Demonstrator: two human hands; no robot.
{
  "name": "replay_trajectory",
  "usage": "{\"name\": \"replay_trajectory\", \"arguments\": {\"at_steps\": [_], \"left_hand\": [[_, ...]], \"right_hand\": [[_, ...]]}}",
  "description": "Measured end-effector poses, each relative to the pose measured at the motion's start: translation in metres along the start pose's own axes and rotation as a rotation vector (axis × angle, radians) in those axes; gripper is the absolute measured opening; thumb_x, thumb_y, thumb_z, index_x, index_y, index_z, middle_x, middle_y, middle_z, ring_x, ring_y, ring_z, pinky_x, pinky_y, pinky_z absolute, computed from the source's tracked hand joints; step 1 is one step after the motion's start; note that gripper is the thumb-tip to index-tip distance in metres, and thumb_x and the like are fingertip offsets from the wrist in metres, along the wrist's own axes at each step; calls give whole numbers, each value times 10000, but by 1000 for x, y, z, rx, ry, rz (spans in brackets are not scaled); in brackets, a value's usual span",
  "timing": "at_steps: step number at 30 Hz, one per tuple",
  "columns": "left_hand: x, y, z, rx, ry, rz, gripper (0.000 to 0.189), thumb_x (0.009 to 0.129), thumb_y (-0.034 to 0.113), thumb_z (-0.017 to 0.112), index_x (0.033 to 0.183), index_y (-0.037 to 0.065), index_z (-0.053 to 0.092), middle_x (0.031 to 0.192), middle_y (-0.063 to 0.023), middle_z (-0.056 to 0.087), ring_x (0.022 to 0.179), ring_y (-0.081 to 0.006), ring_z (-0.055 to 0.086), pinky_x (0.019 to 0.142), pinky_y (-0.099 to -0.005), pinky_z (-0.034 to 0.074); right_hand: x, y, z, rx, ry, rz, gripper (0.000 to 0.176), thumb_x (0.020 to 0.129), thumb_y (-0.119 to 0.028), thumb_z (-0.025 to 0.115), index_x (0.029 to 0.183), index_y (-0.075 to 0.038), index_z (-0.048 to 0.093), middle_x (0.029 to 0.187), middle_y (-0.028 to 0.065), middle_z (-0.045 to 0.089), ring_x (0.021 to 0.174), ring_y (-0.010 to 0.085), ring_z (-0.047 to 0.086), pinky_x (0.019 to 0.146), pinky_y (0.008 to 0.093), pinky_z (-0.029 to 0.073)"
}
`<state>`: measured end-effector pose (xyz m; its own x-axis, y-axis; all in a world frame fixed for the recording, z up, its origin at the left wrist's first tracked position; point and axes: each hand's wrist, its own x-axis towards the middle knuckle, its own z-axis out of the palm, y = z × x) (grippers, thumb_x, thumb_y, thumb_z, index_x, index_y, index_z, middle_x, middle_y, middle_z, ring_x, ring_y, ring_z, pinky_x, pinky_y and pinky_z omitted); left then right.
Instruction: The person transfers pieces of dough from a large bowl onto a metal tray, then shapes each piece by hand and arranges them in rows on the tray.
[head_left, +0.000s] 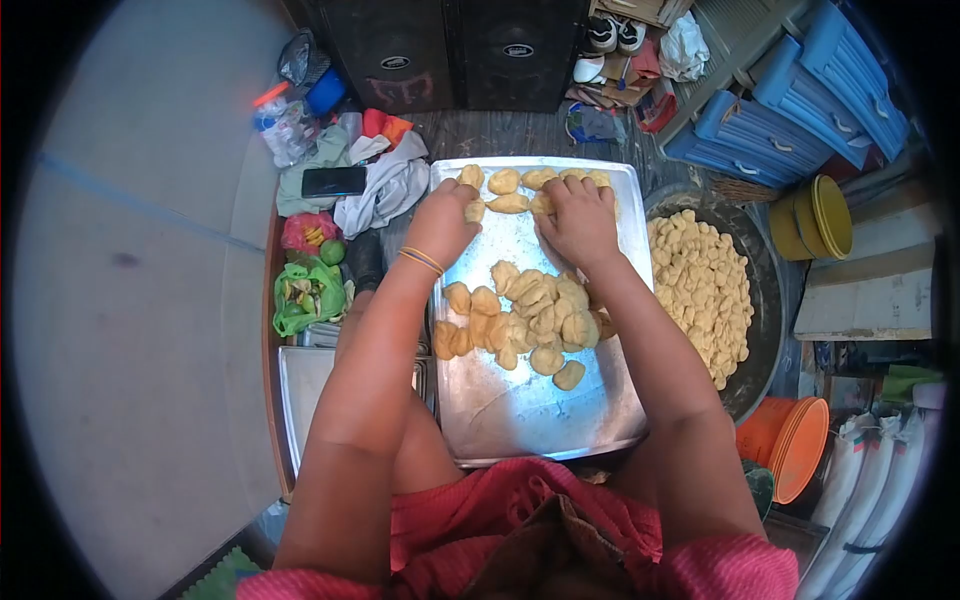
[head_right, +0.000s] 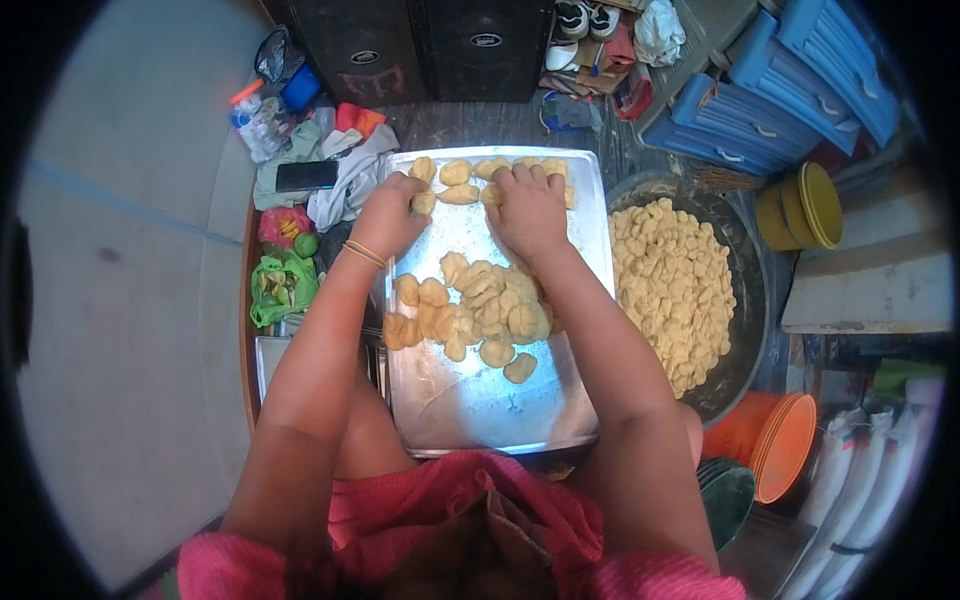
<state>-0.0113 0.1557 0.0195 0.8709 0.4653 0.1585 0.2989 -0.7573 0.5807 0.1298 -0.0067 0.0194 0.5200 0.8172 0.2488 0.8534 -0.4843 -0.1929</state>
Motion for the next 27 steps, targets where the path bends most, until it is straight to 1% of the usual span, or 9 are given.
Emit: {"name": "replay_trajectory", "arguments": {"at_steps": [3,5,7,11,15,19,23,25,27], "left_hand": [[2,-7,5,10,11,87,277,709,38,683,982,24,637,981,-176,605,930,-375,597,836,-420,483],[0,-8,7,16,36,113,281,704,21,672,983,24,639,977,-174,608,936,-377,595,842,-418,482],[2,-6,7,-17,41,71,269,716,-17,617,980,24,646,966,-184,616,947,-378,590,838,-421,481],[3,-9,7,4,23,84,276,724,-44,565,983,13,640,970,-195,620,956,-379,587,842,-422,478],[4,-14,12,-60,84,119,284,725,-62,525,978,8,633,968,-202,619,946,-382,586,841,-424,476],[4,-12,1,-35,81,113,259,726,-17,572,975,15,632,978,-179,606,939,-367,599,826,-390,486],[-3,5,-11,-11,57,58,241,715,17,600,955,21,624,955,-171,586,921,-367,596,810,-388,488],[-5,8,-11,-32,-71,137,230,703,48,633,932,29,616,933,-168,578,894,-361,597,789,-390,488],[-4,1,-3,-68,-92,163,229,697,67,652,921,30,618,922,-166,572,874,-355,598,777,-390,487]], "right_hand": [[-9,-9,-8,58,93,-14,325,749,-287,691,1003,-98,618,969,75,582,994,271,536,856,412,387],[-18,-21,-13,456,-241,22,325,747,-262,704,1010,-94,613,1015,104,600,992,301,574,852,424,438],[-26,-41,-24,488,-514,-18,299,754,-263,708,996,-109,623,1040,130,610,983,319,596,836,425,471],[-16,-42,-14,392,-429,-211,211,737,-140,638,944,-103,643,940,114,650,947,298,612,834,422,467],[-4,-48,5,651,-148,-64,198,753,-65,580,945,-52,624,881,165,635,887,349,611,766,427,474],[-4,-51,7,687,-117,-91,171,778,-100,595,939,-53,624,891,160,620,869,356,606,762,421,477],[-24,-58,-10,613,-353,-162,199,754,-164,648,930,-74,632,910,128,622,865,341,611,772,424,479],[-36,-60,-4,476,-496,-386,229,727,-206,686,919,-91,640,929,119,633,889,323,618,788,422,480],[-31,-52,-6,608,-519,-330,253,724,-179,684,953,-84,630,912,149,639,886,320,628,774,410,488]]}}
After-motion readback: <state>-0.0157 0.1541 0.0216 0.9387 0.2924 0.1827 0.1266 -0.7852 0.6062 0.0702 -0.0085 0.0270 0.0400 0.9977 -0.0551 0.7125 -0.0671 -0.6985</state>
